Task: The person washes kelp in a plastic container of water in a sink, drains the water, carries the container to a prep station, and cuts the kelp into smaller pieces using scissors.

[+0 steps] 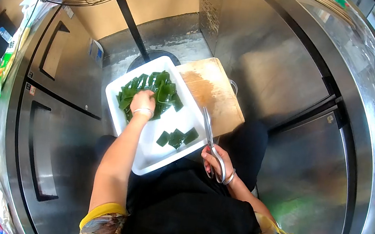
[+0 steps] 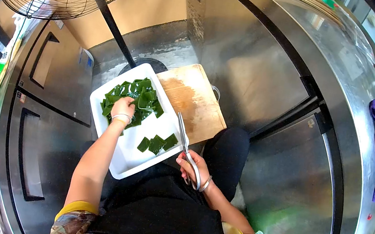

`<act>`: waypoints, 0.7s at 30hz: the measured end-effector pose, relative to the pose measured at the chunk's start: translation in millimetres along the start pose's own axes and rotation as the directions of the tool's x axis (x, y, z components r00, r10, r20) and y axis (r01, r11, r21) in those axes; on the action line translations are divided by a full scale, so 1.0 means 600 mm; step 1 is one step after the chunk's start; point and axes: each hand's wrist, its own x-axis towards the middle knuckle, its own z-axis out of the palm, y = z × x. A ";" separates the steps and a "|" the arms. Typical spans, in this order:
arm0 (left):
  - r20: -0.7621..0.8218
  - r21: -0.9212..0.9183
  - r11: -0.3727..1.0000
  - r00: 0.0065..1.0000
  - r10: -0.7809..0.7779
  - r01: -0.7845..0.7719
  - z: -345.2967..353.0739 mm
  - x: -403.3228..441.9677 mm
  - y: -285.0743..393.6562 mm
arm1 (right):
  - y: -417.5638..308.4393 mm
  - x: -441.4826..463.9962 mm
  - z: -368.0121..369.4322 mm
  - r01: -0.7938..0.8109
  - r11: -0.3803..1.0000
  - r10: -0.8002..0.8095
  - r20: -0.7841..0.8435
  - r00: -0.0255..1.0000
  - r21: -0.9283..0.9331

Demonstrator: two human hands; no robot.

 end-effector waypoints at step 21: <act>0.225 -0.955 0.258 0.922 0.315 0.145 -0.119 -0.163 0.015 | -0.031 -0.023 0.061 0.277 0.794 -0.244 0.133 0.961 -0.542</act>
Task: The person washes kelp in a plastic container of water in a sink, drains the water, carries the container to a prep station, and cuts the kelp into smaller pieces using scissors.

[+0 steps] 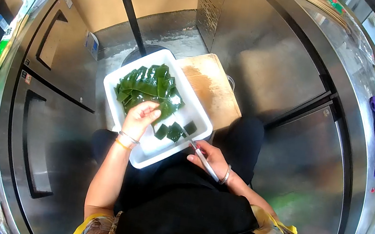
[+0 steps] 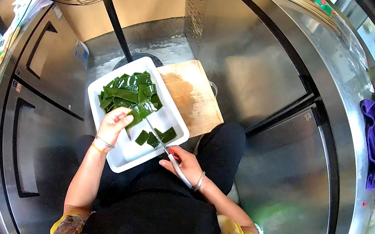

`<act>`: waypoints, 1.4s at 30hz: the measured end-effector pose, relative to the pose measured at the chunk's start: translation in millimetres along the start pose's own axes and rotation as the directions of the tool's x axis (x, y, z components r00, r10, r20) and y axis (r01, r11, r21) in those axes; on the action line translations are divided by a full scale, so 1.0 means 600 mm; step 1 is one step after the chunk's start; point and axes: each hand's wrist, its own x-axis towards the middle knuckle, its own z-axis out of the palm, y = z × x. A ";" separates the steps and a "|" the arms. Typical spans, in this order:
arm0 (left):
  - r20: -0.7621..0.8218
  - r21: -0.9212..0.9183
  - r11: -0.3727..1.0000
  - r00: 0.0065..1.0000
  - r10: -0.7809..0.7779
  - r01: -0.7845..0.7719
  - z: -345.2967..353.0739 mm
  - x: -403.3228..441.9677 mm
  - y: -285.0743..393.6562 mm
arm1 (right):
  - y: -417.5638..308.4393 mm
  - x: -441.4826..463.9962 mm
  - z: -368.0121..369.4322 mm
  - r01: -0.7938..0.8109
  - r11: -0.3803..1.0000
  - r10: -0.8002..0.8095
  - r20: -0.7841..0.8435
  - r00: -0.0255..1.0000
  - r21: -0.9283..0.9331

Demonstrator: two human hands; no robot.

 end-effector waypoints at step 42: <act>-0.250 -0.178 0.981 0.960 -0.125 0.081 0.012 -0.024 -0.007 | 0.011 -0.016 0.023 -0.023 0.990 0.000 -0.162 0.987 -0.141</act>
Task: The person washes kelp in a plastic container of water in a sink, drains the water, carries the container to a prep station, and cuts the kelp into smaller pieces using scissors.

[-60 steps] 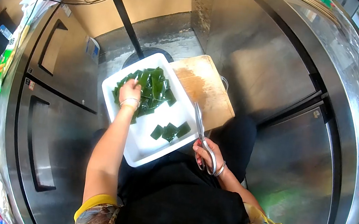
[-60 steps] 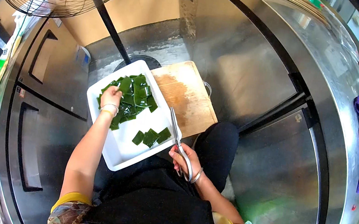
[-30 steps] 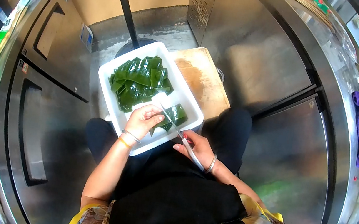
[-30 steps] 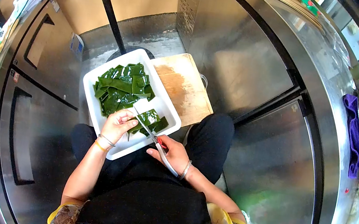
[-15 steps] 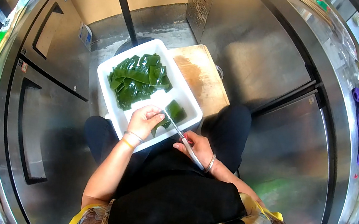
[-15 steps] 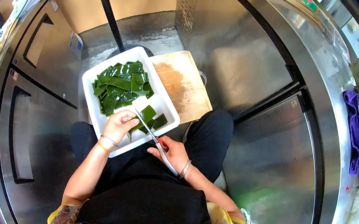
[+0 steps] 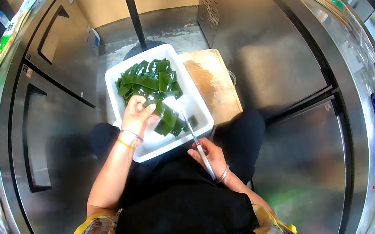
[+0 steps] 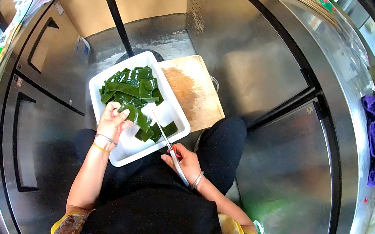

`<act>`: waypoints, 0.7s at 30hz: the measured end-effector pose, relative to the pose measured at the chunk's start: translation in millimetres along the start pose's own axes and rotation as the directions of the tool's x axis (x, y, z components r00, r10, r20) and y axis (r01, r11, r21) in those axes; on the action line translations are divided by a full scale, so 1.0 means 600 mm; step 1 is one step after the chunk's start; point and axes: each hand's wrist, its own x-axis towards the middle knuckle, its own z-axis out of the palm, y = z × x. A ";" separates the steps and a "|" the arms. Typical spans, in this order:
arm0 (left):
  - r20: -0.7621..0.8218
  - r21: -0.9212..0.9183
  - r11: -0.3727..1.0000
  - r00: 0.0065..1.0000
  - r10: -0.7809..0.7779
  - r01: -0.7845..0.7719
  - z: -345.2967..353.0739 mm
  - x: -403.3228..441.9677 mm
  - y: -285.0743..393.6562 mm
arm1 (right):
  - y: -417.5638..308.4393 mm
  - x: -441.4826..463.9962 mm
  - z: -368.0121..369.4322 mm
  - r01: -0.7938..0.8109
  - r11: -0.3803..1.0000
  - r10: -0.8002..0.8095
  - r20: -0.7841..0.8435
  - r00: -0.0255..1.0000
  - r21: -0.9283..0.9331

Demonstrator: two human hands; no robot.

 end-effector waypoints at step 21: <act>0.024 -0.458 0.883 0.994 -0.103 0.102 0.051 -0.049 -0.064 | -0.030 0.004 0.013 -0.034 0.998 0.028 0.110 0.994 0.048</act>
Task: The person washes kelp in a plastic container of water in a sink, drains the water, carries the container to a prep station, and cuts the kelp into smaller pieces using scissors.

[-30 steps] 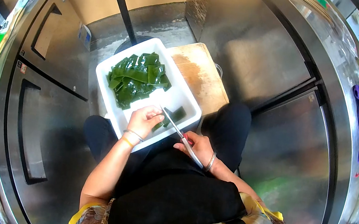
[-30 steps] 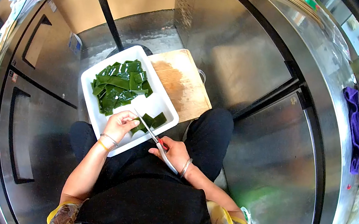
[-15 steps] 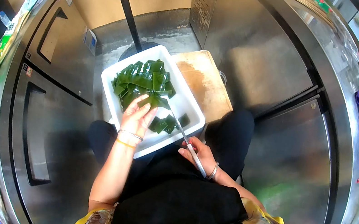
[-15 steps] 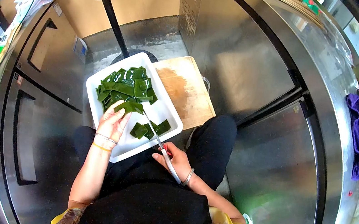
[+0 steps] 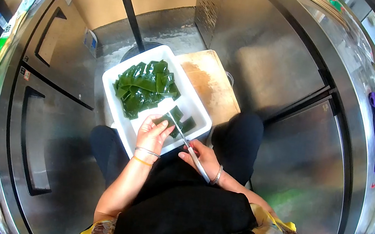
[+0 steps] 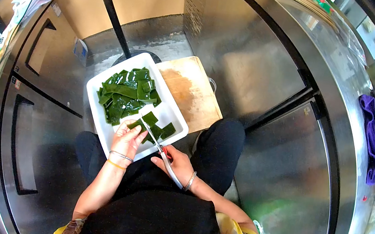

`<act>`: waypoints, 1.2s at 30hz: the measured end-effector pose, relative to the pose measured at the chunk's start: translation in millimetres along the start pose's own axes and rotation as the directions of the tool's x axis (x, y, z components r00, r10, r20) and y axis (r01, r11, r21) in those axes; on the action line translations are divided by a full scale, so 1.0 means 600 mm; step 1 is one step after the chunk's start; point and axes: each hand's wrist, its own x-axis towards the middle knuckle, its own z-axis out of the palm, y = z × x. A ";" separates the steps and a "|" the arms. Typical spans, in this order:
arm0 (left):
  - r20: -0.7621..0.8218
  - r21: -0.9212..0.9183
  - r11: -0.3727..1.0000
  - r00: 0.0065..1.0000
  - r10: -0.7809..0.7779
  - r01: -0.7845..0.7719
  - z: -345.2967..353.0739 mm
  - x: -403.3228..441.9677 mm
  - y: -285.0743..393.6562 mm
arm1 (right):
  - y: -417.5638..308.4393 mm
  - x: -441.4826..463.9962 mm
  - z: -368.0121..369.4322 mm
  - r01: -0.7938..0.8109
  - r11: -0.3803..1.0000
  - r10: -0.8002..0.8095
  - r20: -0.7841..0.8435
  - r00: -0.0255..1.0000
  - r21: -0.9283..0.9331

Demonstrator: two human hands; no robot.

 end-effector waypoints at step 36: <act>0.530 0.836 -0.345 0.794 0.299 -0.427 -0.031 0.168 -0.007 | 0.076 0.032 -0.087 -0.229 0.746 0.218 0.096 0.971 0.625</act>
